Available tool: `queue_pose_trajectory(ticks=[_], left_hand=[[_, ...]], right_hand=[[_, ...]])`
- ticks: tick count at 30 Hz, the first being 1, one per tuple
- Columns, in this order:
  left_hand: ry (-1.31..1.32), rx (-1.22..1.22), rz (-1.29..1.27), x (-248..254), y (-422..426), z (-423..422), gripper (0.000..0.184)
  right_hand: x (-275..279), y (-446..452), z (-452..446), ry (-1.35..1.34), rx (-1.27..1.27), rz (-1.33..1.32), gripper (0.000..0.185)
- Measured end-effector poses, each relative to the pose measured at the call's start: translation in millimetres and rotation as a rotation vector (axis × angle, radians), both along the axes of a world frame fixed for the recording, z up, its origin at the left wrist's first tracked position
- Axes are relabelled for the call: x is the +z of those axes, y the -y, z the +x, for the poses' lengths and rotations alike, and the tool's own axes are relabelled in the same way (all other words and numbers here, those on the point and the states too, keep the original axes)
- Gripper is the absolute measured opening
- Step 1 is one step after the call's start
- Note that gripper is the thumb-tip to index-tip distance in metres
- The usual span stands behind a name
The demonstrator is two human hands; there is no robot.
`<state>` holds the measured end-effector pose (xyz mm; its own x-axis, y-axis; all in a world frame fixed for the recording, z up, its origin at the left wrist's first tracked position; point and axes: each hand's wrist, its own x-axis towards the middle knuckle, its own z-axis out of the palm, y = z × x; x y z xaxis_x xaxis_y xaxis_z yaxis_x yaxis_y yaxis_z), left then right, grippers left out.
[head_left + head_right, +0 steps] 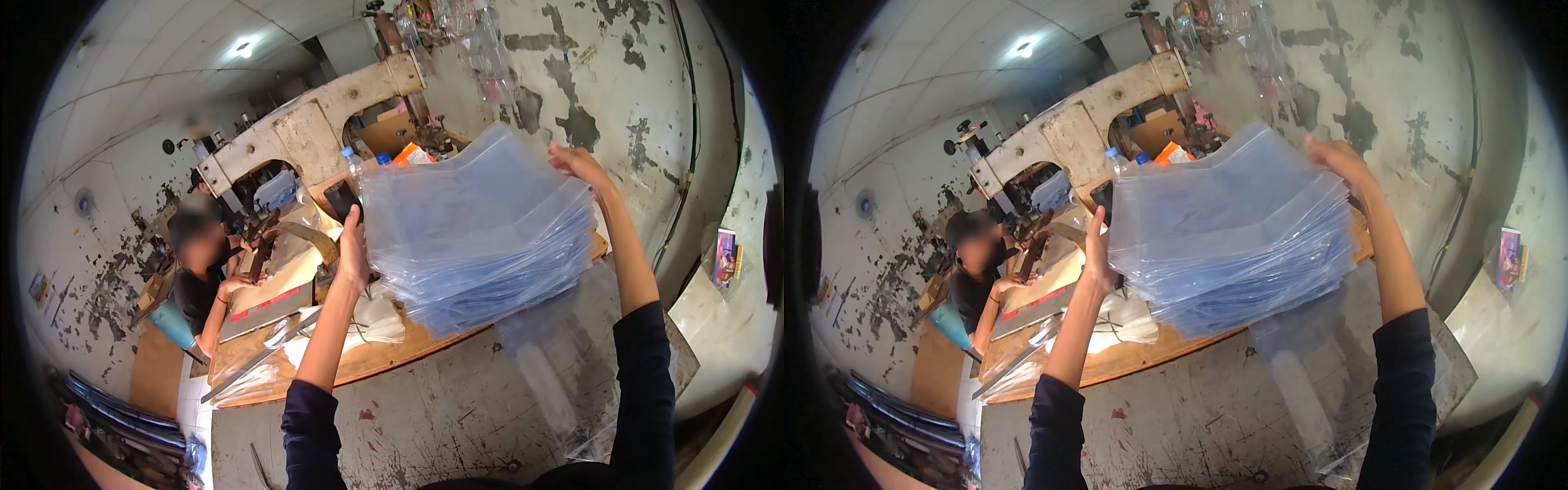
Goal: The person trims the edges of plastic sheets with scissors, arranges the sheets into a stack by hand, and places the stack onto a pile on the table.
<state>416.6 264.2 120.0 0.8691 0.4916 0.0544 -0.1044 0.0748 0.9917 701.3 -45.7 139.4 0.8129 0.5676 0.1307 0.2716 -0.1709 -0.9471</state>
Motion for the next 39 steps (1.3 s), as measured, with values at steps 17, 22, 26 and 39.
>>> queue_pose_trajectory(ticks=[17,22,26,39], left_hand=[[-0.077,0.048,-0.28,-19,36,-25,0.086],[-0.322,-0.218,0.036,-45,84,-161,0.076],[-0.558,-0.759,0.576,-49,122,-258,0.067],[-0.404,-0.37,1.109,-107,261,-408,0.066]], right_hand=[[-54,26,20,-0.438,-0.008,0.186,0.097],[-81,142,-84,-0.146,-0.075,-0.513,0.103],[-109,207,-149,0.111,-0.049,-0.807,0.073],[-172,192,-188,0.55,-0.659,-1.021,0.053]])
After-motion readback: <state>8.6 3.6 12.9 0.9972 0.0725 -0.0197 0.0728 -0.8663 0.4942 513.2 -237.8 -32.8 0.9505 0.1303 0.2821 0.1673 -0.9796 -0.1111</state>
